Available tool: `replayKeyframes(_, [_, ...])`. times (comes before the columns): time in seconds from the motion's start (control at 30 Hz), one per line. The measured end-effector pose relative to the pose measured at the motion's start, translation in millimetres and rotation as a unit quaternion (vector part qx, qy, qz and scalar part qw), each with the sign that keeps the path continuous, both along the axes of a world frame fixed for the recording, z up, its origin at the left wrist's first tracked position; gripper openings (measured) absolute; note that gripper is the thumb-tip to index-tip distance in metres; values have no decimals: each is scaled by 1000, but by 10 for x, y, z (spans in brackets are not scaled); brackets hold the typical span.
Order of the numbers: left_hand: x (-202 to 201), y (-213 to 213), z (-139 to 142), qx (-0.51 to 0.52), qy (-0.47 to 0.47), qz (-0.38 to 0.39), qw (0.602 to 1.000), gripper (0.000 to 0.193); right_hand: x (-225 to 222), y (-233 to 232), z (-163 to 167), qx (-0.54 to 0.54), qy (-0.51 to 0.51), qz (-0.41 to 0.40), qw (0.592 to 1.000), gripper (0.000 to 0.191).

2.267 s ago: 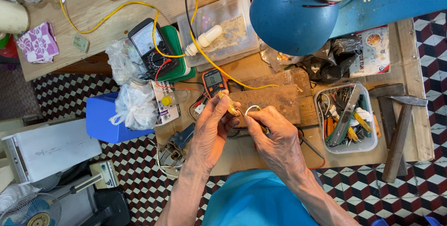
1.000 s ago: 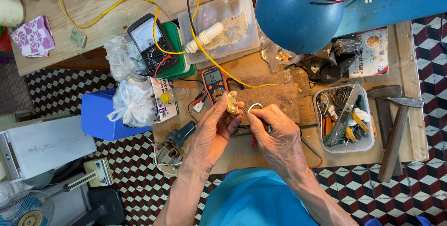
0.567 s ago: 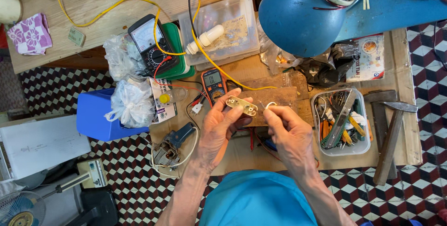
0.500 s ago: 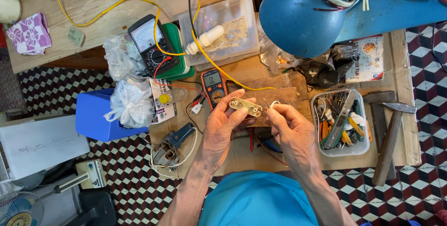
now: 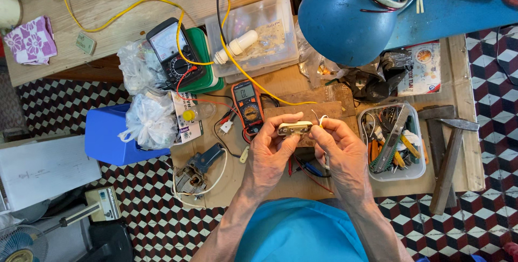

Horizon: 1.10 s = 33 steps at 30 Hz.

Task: The person sits at a workbench repairing a lamp holder. They unscrew and open the holder with a screwdriver, strip and twist the ends of electrical wires by hand, thread the wires into the holder's terminals, and reassemble the holder's parts, tightening the connections.

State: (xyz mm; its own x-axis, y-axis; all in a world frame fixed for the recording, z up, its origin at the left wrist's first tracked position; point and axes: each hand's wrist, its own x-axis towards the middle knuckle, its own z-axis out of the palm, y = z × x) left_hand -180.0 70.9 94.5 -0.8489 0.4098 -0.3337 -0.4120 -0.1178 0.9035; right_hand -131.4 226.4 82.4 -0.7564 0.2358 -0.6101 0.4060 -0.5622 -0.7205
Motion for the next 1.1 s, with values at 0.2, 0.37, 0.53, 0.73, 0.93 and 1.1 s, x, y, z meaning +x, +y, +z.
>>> replayKeyframes(0.2, [19,51,63,-67,54,24,996,30,-9,-29,1,-8,-21,-11,1000,24])
replayKeyframes(0.37, [25,115,106,-133,79,29,988,30,-5,-77,-47,-4,-10,0,1000,21])
replayKeyframes(0.53, [46,153,146,-189,118,29,974,33,-24,-121,-111,26,-18,-18,999,21])
replayKeyframes(0.73, [32,171,121,-261,166,21,951,34,-67,-145,-176,127,23,1,992,18])
replayKeyframes(0.93, [39,144,50,-271,244,22,931,32,-85,-149,-183,167,23,19,985,18])
replayKeyframes(1.1, [39,121,31,-265,244,23,933,30,-83,-162,-180,110,2,0,994,18])
